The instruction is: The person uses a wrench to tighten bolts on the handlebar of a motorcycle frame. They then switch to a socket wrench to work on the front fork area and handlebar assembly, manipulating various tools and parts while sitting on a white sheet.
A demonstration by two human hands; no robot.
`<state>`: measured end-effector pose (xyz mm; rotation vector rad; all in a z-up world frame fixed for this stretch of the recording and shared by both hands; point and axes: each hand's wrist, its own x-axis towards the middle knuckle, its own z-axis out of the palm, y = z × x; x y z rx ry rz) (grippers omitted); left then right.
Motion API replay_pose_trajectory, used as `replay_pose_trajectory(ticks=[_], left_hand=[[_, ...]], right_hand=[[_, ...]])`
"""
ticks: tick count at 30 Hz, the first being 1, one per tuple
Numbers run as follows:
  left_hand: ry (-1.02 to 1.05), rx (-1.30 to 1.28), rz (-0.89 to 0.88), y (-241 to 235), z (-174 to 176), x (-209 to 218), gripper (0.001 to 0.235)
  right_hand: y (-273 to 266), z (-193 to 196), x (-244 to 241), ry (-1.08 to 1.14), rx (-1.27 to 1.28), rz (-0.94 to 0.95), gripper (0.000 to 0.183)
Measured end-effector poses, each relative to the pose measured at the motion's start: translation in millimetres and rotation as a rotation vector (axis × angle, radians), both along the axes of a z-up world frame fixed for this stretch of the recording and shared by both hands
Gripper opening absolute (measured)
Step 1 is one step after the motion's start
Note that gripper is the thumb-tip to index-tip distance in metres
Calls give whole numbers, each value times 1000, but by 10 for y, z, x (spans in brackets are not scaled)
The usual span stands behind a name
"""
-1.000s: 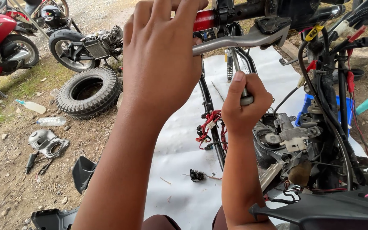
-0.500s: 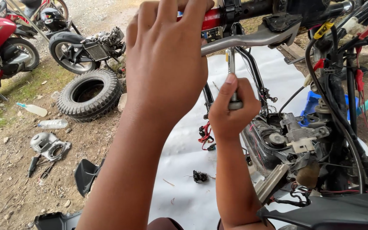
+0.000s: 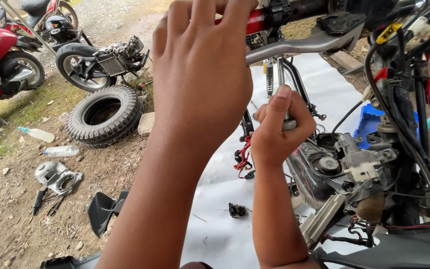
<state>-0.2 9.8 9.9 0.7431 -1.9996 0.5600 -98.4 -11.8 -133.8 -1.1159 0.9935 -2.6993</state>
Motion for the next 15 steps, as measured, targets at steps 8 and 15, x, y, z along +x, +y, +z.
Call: replay_pose_trajectory(ticks=[8,15], left_hand=[[22,-21,15,-36,7,4,46],[34,37,-6,-38,-2,9,47]], right_hand=[[-42,-73,-96,55,8,-24,46],[9,-107,-110,105,55,-52,46]])
